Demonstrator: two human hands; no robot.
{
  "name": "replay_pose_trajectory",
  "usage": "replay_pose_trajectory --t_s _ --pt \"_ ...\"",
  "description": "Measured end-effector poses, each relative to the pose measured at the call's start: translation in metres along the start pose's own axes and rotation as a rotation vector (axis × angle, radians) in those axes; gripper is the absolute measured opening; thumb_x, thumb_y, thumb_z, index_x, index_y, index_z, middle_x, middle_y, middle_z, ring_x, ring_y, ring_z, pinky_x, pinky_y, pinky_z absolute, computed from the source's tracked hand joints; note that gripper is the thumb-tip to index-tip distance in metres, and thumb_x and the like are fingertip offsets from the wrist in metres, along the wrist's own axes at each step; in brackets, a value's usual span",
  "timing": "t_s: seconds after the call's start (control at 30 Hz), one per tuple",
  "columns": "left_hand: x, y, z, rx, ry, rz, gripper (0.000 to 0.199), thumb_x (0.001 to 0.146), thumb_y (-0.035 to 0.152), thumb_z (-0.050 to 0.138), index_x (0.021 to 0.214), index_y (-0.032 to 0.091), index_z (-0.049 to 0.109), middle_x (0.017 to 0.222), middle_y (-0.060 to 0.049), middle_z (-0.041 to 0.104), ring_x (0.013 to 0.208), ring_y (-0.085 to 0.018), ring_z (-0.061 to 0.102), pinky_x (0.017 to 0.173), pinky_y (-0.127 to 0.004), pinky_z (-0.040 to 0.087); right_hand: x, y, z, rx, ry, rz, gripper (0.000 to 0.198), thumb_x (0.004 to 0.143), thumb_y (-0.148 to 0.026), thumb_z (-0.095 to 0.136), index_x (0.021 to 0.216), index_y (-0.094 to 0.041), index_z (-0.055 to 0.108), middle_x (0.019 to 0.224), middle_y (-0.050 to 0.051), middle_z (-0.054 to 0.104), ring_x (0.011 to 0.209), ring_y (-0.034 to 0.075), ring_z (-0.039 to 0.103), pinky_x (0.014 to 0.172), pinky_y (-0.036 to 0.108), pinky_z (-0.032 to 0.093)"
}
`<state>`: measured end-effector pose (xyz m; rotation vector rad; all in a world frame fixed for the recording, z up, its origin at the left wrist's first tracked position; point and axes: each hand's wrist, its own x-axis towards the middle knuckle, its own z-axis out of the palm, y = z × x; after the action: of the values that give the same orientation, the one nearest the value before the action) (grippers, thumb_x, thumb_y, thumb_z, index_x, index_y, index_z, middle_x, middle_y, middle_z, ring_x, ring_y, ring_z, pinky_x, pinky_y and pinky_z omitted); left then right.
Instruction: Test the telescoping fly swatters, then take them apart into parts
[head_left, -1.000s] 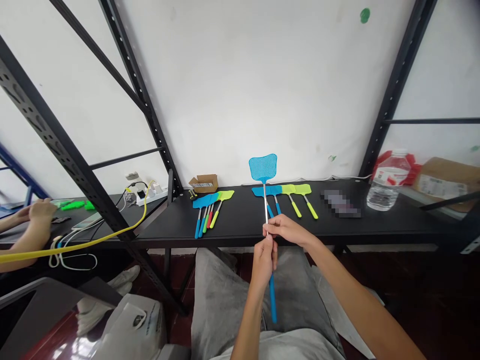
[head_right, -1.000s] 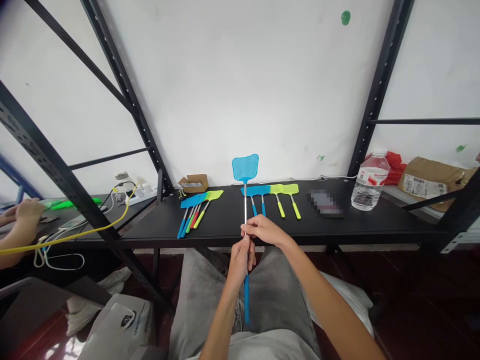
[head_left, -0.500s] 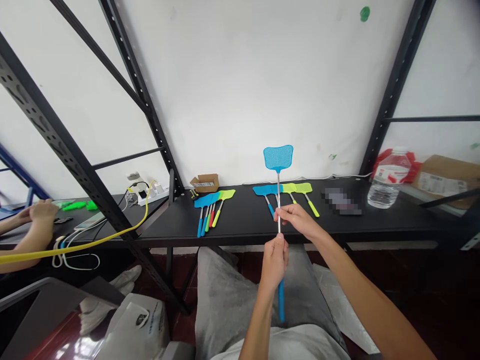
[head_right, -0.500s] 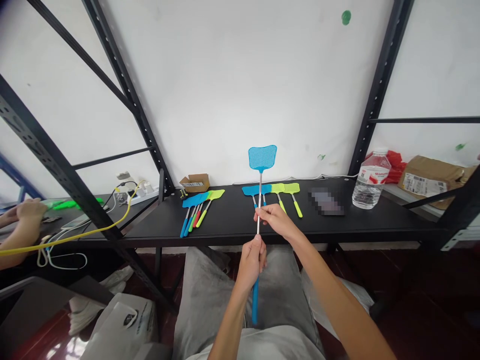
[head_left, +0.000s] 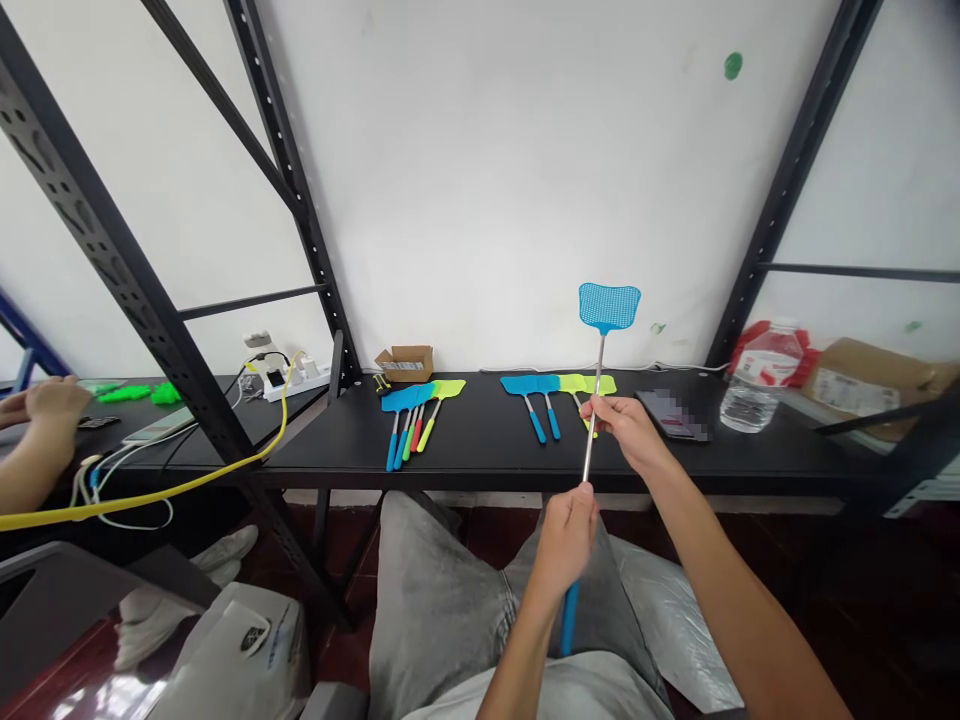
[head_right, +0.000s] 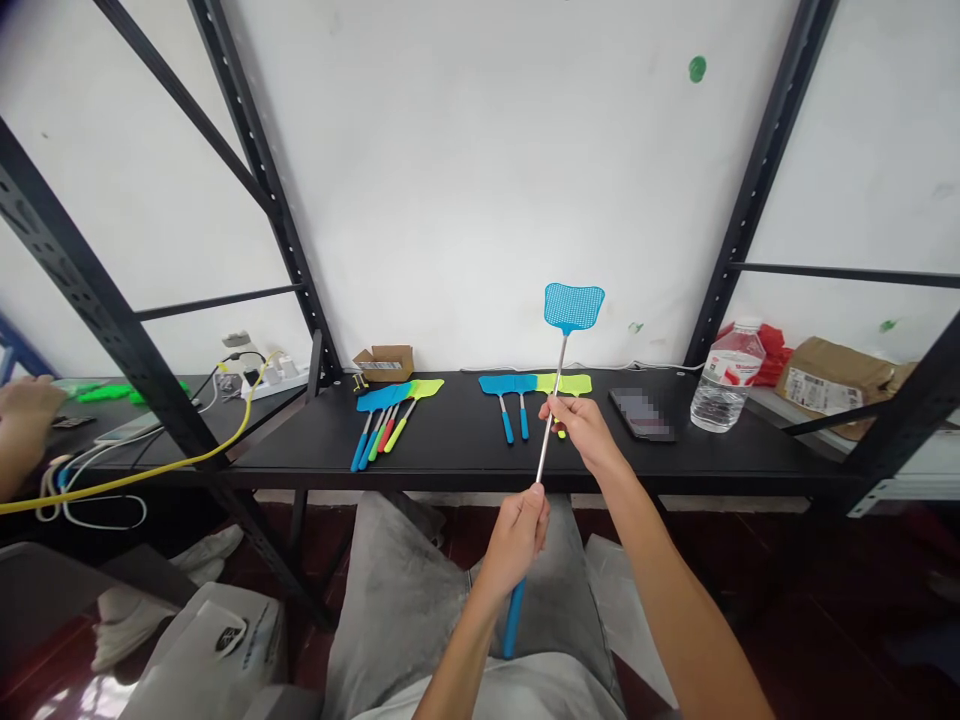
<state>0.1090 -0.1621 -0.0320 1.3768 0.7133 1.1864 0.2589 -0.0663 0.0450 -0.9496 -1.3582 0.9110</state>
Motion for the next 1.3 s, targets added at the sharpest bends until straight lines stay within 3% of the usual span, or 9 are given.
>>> replay_pose_trajectory --t_s 0.23,0.43,0.63,0.73,0.93,1.3 --pt "-0.002 -0.006 -0.008 0.061 0.010 -0.010 0.057 0.092 0.068 0.034 0.062 0.020 0.041 0.043 0.006 0.032 0.042 -0.009 0.030 0.048 -0.025 0.025 0.000 0.005 0.007 0.020 -0.005 0.043 0.045 0.072 -0.062 0.071 0.068 -0.017 0.070 0.079 0.007 0.064 0.071 0.016 0.054 0.059 0.027 0.044" --pt "-0.003 -0.004 -0.019 0.032 0.058 -0.016 0.054 0.090 0.067 0.040 0.066 0.019 0.046 0.040 0.007 0.035 0.035 -0.008 0.029 0.042 -0.024 0.022 -0.007 -0.001 0.019 0.054 -0.154 0.156 0.047 0.077 -0.063 0.065 0.081 -0.017 0.070 0.081 0.008 0.067 0.074 0.017 0.060 0.063 0.027 0.047" --pt "0.000 -0.005 -0.027 -0.047 0.166 0.050 0.051 0.092 0.064 0.040 0.068 0.020 0.046 0.038 0.008 0.034 0.034 -0.008 0.029 0.043 -0.024 0.027 -0.018 -0.006 0.037 -0.143 -0.595 0.151 0.047 0.084 -0.060 0.059 0.086 -0.015 0.072 0.086 0.009 0.069 0.079 0.017 0.062 0.070 0.028 0.047" --pt "0.001 -0.006 -0.030 -0.049 0.180 0.052 0.050 0.093 0.062 0.039 0.067 0.020 0.046 0.037 0.007 0.036 0.033 -0.008 0.029 0.043 -0.024 0.028 -0.023 -0.008 0.046 -0.201 -0.738 0.133 0.046 0.084 -0.060 0.059 0.084 -0.016 0.072 0.084 0.007 0.068 0.077 0.017 0.060 0.070 0.028 0.047" --pt "0.003 -0.007 -0.031 -0.051 0.210 0.044 0.052 0.093 0.063 0.040 0.066 0.020 0.045 0.036 0.007 0.035 0.033 -0.008 0.029 0.044 -0.024 0.030 -0.025 -0.004 0.056 -0.114 -0.655 0.112 0.051 0.084 -0.064 0.056 0.071 -0.016 0.068 0.071 0.004 0.064 0.066 0.014 0.057 0.068 0.028 0.045" --pt "0.009 -0.003 -0.027 -0.082 0.189 0.030 0.055 0.090 0.067 0.041 0.062 0.020 0.043 0.034 0.008 0.030 0.033 -0.007 0.026 0.044 -0.023 0.032 -0.021 0.005 0.058 -0.003 -0.481 0.167 0.052 0.081 -0.065 0.059 0.063 -0.016 0.063 0.066 0.004 0.062 0.059 0.013 0.052 0.061 0.028 0.041"
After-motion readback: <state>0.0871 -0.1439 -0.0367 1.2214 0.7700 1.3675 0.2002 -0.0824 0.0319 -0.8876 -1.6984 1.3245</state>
